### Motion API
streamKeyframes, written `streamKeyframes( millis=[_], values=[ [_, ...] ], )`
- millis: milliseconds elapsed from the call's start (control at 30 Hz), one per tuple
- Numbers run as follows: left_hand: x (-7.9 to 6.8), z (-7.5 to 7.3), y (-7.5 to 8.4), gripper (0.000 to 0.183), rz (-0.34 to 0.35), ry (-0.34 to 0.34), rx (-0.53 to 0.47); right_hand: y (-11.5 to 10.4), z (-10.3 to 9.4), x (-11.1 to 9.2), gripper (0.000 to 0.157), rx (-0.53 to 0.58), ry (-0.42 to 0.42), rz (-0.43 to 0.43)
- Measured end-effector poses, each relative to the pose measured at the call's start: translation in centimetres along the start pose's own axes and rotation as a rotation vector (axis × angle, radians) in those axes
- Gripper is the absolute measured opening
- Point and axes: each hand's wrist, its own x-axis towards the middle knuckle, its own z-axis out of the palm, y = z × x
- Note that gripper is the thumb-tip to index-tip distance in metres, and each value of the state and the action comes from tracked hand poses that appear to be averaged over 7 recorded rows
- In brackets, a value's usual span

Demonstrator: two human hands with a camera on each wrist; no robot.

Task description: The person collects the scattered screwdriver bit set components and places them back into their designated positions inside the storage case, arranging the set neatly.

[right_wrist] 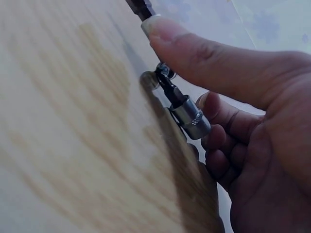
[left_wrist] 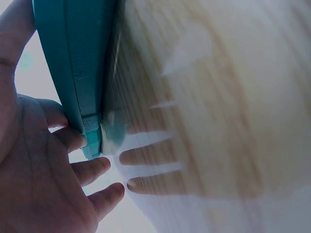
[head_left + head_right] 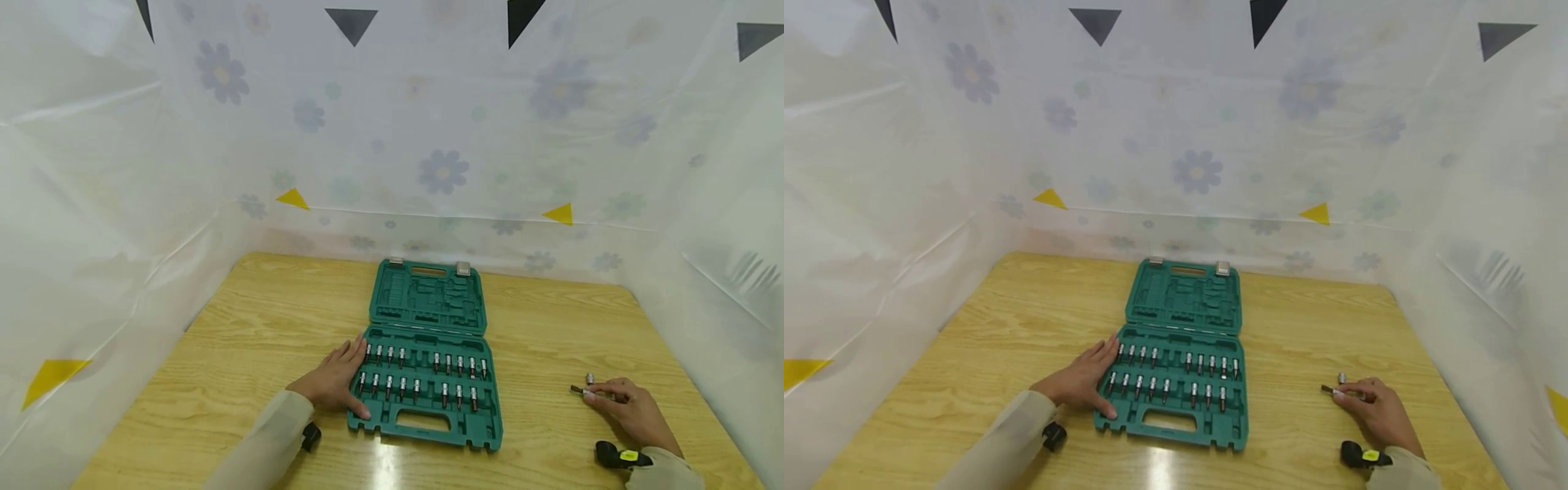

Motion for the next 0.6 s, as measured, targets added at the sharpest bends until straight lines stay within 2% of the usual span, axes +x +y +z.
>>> streamKeyframes(
  millis=[600],
  values=[
    [0.11,0.07,-0.21,0.128,0.011,0.003,-0.003,-0.19,-0.02,-0.05,0.041,0.005,0.008,-0.002]
  ],
)
